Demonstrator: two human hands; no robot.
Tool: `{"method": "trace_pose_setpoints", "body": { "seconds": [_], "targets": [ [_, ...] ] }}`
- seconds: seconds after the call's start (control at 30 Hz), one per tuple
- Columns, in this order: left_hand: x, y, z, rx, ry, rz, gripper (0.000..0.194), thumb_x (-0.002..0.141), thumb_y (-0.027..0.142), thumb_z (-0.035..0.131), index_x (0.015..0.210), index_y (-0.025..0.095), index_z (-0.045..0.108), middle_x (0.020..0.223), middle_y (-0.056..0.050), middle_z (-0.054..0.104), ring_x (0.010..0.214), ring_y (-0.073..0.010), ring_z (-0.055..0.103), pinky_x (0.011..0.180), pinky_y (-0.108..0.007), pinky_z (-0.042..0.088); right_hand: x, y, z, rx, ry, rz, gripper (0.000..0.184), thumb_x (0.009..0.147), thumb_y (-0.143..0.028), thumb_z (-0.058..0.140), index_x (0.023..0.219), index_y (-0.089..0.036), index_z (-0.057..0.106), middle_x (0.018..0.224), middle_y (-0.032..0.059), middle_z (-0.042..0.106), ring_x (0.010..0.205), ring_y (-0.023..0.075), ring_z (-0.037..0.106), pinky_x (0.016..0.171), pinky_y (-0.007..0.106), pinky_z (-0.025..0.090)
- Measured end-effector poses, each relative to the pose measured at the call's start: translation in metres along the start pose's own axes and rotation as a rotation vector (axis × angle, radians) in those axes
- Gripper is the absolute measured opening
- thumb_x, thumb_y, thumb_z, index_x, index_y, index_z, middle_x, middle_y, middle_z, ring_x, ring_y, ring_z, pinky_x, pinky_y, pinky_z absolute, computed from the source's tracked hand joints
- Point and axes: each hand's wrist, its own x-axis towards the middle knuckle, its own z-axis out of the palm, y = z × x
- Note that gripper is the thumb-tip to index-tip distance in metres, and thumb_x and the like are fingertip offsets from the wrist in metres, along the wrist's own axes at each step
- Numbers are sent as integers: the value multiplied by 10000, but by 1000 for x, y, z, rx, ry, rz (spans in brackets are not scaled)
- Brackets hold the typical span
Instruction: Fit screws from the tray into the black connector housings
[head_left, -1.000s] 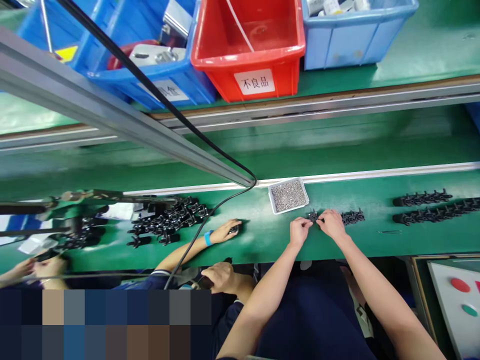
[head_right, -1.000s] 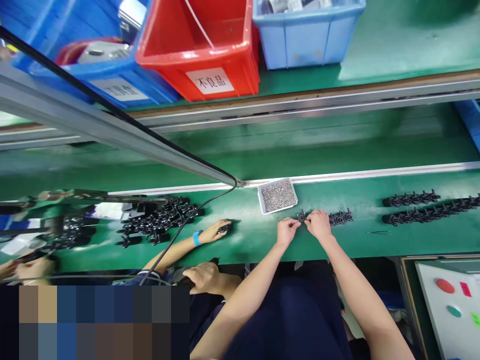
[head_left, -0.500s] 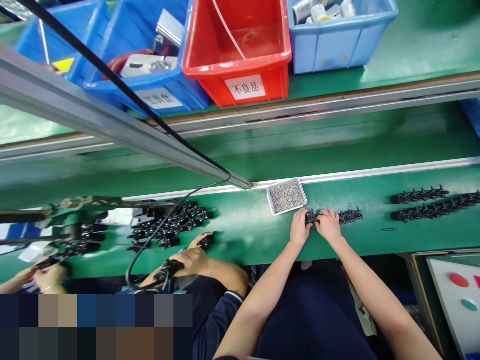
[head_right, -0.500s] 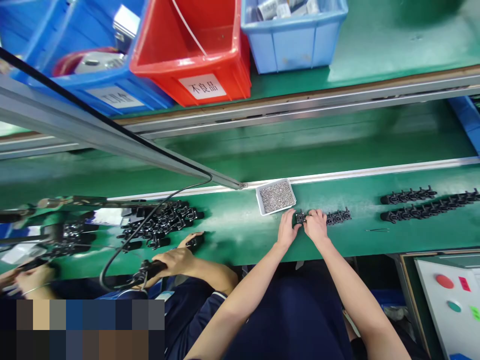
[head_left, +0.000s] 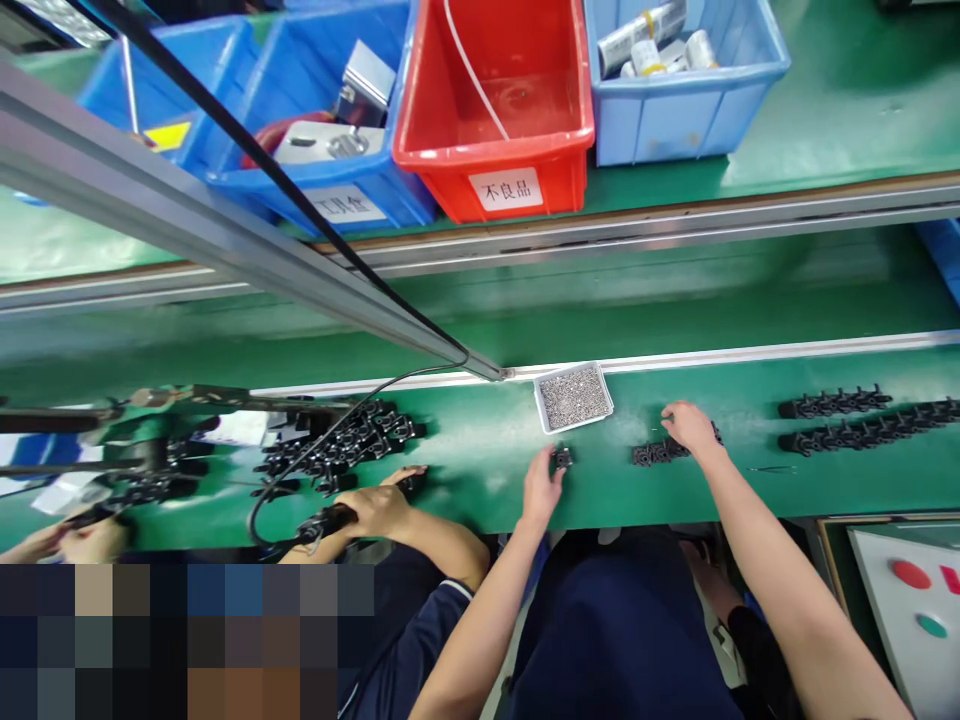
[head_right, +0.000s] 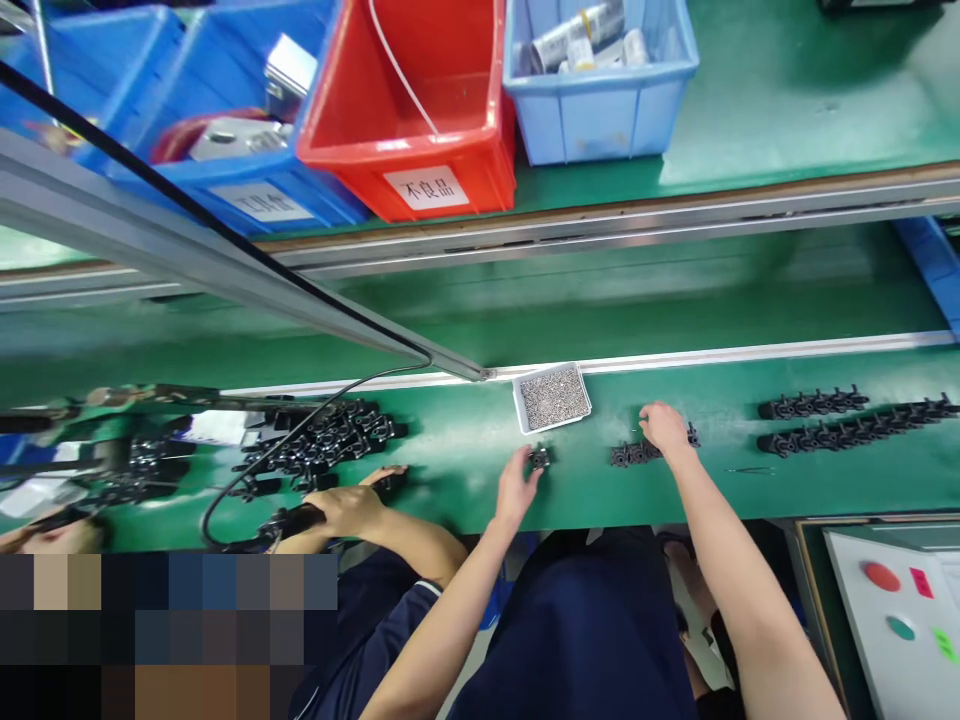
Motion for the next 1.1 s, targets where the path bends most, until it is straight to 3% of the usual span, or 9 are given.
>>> {"method": "trace_pose_setpoints", "body": {
  "seconds": [0.2,0.33,0.47,0.57,0.73,0.83,0.9,1.0,1.1],
  "targets": [
    [19,-28,-85,382,93,40,575,748,192,720,1292,278,556,1193,-84,671,1062,-273,654,1002,-495,488,40,-3,4,-116,-311,-82,163,616,-181,813,747,-249,743,854,41,733,812,197,684,713,264,464],
    [23,-3,-99,448,97,186,663,699,297,820,1315,267,579,1399,-120,531,1349,-338,446,1146,-519,358,44,-7,8,-148,-369,-176,107,628,-144,773,652,-231,715,773,48,728,739,192,679,661,261,435],
    [50,32,-53,195,-114,255,293,841,302,707,1133,270,702,1168,-111,647,1174,-285,563,1112,-447,405,46,0,7,-237,-414,-288,75,753,-211,660,718,-244,718,787,53,735,771,201,673,665,275,411],
    [94,44,4,6,-182,184,96,748,178,784,812,226,729,919,-109,676,1063,-288,605,1080,-432,431,51,1,3,-287,-418,-277,105,786,-252,612,758,-255,713,812,48,739,797,206,672,677,281,411],
    [153,48,69,399,-174,9,280,564,-85,797,586,129,619,800,-192,663,1018,-382,642,963,-513,491,35,-9,-17,-151,-247,-145,129,803,-297,590,789,-236,703,826,61,747,811,218,684,722,293,449],
    [160,47,77,519,-174,-9,159,700,-87,677,684,72,673,818,-228,680,980,-361,674,919,-500,522,-10,-19,-26,95,-105,-99,252,821,-351,573,1006,-235,700,893,62,755,817,211,698,764,290,500],
    [157,47,75,544,-194,-16,172,788,-63,584,759,59,702,834,-218,691,979,-318,683,936,-468,525,-49,-28,-20,231,-135,-85,468,819,-381,578,1265,-243,612,906,44,758,796,203,708,771,288,528],
    [153,49,69,651,-273,-18,239,862,-10,503,880,72,727,915,-192,708,1004,-271,677,954,-412,527,-97,-44,8,255,-178,-53,713,820,-379,565,1498,-235,399,876,14,757,771,199,719,766,295,541],
    [152,53,59,702,-312,6,253,862,13,498,904,80,738,978,-179,711,999,-255,671,932,-370,535,-114,-57,43,222,-99,-8,711,855,-391,512,1522,-198,359,887,23,754,778,209,723,747,308,536]
  ]
}}
